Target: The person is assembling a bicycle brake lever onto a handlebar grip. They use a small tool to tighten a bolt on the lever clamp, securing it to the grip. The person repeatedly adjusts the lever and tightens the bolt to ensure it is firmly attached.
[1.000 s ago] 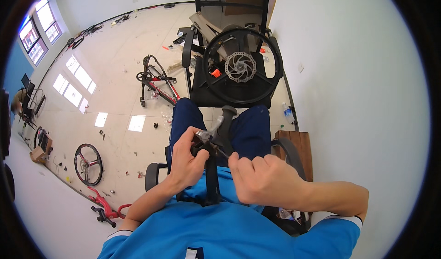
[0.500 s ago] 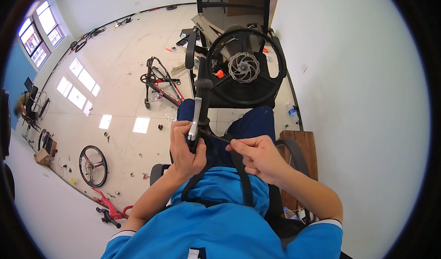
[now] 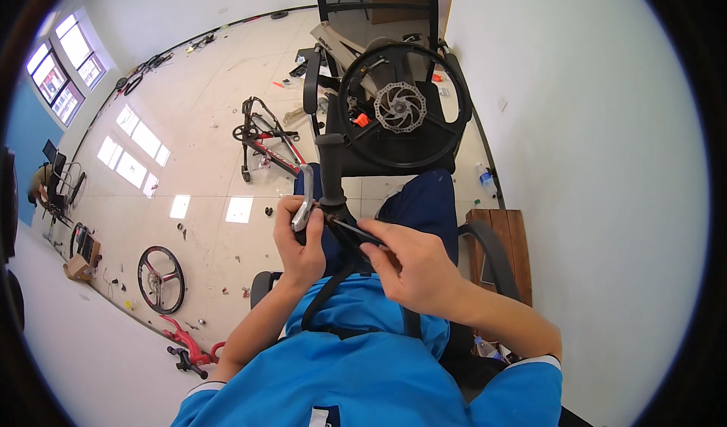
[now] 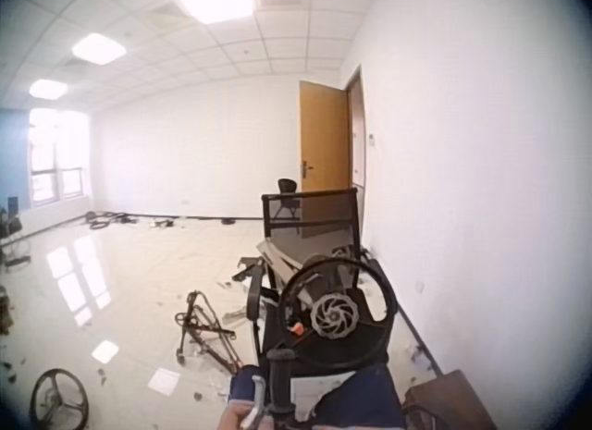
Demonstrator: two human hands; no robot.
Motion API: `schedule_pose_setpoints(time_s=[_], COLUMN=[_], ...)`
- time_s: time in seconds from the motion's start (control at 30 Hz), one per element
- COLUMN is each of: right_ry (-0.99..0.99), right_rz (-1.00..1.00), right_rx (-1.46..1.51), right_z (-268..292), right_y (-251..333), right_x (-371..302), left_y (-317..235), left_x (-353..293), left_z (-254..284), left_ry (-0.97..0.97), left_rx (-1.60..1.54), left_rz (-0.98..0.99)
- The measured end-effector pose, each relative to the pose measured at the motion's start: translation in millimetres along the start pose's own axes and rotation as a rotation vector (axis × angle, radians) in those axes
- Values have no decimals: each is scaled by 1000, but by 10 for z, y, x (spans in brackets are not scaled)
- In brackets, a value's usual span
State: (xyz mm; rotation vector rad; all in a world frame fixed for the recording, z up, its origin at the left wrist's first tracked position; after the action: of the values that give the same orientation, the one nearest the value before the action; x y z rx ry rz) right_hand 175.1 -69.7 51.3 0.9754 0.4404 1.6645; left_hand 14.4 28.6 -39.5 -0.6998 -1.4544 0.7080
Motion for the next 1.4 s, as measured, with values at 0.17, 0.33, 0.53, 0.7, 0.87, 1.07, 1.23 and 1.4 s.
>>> schedule_pose_setpoints(time_s=[0.17, 0.33, 0.53, 0.7, 0.87, 1.07, 1.23, 1.4], right_ry=[21, 56, 91, 188, 129, 141, 158, 105], right_rz=[245, 312, 501, 601, 568, 523, 476, 367], right_rx=[-189, -255, -527, -704, -589, -666, -646, -342], right_z=[36, 131, 115, 158, 126, 64, 64, 84], right_y=[-63, -71, -3, 79, -47, 8, 74, 42], right_x=[49, 52, 19, 25, 36, -12, -24, 61], left_y=[-158, -176, -171, -175, -215, -209, -218, -205], left_x=[50, 37, 22, 22, 42, 61, 51, 33], left_z=[37, 52, 52, 60, 55, 63, 63, 72], left_ry=[-35, 25, 30, 36, 44, 27, 26, -6], left_rx=[45, 59, 79, 79, 70, 73, 89, 102], left_rz=[-187, -184, -209, -208, -257, -258, -270, -278])
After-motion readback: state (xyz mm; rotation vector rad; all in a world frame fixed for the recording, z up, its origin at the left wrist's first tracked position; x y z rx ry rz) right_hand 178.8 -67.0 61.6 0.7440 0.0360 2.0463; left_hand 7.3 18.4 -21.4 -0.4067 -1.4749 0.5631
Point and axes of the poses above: each hand's wrist, its own x-axis towards the middle knuckle, its own z-axis out of the back of the hand, y = z × x, the point moved 3 cm from there along x, towards the middle knuckle, and after that the axes turned 3 degrees about -y, right-handed, at the moved point
